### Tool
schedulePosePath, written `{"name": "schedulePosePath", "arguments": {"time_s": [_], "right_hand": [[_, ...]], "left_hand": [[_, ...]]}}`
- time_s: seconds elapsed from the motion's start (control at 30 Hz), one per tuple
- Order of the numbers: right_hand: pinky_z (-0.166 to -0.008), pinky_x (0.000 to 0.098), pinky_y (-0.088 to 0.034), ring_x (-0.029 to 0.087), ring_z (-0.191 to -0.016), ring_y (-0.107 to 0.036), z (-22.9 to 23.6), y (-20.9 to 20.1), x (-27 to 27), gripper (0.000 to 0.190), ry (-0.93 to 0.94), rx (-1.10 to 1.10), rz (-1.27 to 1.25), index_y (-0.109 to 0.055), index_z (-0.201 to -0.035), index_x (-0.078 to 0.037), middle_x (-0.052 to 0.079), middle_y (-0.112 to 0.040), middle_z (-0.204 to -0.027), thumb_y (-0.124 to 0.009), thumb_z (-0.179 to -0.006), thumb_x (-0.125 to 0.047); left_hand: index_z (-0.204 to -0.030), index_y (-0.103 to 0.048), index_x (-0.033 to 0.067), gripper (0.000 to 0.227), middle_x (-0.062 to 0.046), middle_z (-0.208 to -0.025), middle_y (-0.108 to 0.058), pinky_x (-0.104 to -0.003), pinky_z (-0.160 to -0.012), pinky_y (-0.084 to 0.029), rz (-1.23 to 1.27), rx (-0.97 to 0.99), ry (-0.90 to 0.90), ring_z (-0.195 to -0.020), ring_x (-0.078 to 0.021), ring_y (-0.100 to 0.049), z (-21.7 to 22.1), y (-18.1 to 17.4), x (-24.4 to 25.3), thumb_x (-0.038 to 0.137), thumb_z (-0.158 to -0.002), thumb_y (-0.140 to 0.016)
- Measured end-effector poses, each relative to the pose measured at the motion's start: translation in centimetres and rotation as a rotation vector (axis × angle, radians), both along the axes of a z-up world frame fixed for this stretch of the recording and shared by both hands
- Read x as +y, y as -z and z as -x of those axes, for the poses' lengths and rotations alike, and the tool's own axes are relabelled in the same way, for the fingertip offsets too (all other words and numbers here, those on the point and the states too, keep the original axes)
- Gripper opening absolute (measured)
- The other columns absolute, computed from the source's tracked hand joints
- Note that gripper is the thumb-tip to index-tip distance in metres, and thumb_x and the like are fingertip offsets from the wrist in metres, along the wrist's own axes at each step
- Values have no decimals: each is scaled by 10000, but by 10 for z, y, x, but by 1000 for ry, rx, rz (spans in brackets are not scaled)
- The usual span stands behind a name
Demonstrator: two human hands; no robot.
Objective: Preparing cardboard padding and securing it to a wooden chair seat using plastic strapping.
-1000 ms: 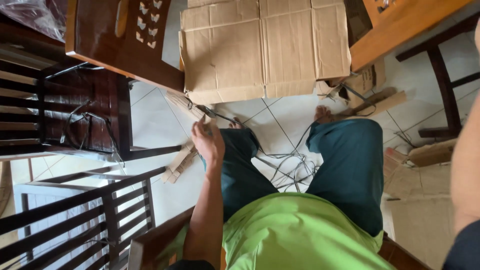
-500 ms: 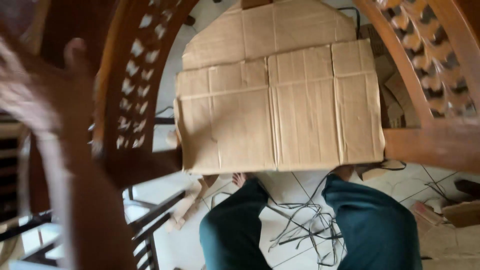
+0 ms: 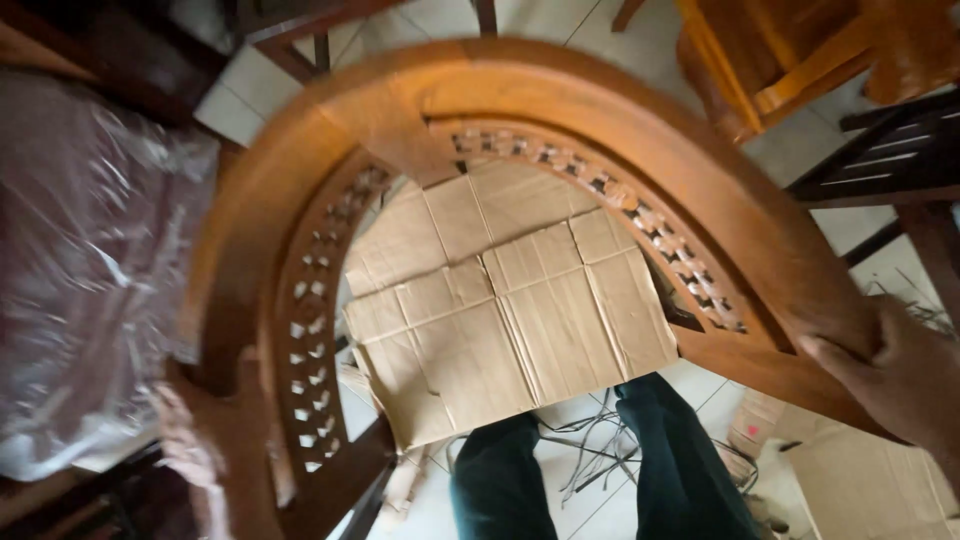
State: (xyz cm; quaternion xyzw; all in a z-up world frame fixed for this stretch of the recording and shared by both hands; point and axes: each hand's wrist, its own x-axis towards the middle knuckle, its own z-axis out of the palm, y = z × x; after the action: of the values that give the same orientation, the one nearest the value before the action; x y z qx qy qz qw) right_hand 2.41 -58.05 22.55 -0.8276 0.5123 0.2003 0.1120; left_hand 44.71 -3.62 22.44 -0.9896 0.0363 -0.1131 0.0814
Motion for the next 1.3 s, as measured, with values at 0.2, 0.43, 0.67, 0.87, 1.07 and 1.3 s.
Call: {"name": "schedulePosePath", "arguments": {"time_s": [0.2, 0.43, 0.67, 0.87, 1.07, 1.3], "right_hand": [[-814, 521, -573, 442, -1022, -748, -31, -25, 30, 614, -45, 134, -37, -627, -1058, -118, 177, -792, -1026, -584, -886, -706], [-797, 496, -605, 336, -949, -766, -28, -19, 28, 577, -54, 161, -102, -633, -1024, -123, 84, -783, -990, -595, -869, -678], [-545, 341, -663, 140, -621, -731, 21, 22, 34, 431, -168, -98, -245, -648, -1098, -151, 10, -753, -815, -655, -894, -530], [-425, 377, -604, 202, -637, -736, -9, -8, 21, 569, -76, -482, -520, -609, -1189, -137, 65, -739, -1024, -417, -914, -597], [-752, 418, -643, 308, -1060, -736, -20, -16, 5, 758, -8, -592, -709, -555, -1328, -44, 140, -683, -1279, -250, -974, -641], [-876, 436, -555, 282, -1055, -724, -57, 88, -28, 531, 690, -300, -840, -718, -1155, -86, 98, -774, -1193, -355, -1030, -453]], "left_hand": [[-1613, -181, 85, 979, -281, -1515, -390, -696, -1014, -403, 211, 583, 111, -1338, -481, -415, -77, -75, -121, 617, -869, -531], [-1429, -595, 191, 731, -53, -1453, -597, -545, -958, -404, 265, 712, 713, -1261, -356, -561, -151, -45, -310, 621, -1022, -166], [-1218, -765, 330, 816, -13, -741, -764, -365, -516, -432, -174, 925, 935, -700, -250, -713, -107, -57, -437, 781, -930, -150], [-1128, -821, 219, 559, 27, -705, -750, -242, -405, -411, -48, 742, 1184, -545, -110, -677, -123, -32, -410, 541, -1041, -372], [-1198, -818, 211, 689, -29, -997, -806, -284, -559, -510, -53, 680, 1201, -800, -205, -758, -129, -30, -396, 662, -953, -358], [-1178, -802, 118, 617, -123, -987, -793, -366, -634, -571, 32, 746, 1246, -832, -281, -757, -129, -35, -398, 562, -970, -428]]}}
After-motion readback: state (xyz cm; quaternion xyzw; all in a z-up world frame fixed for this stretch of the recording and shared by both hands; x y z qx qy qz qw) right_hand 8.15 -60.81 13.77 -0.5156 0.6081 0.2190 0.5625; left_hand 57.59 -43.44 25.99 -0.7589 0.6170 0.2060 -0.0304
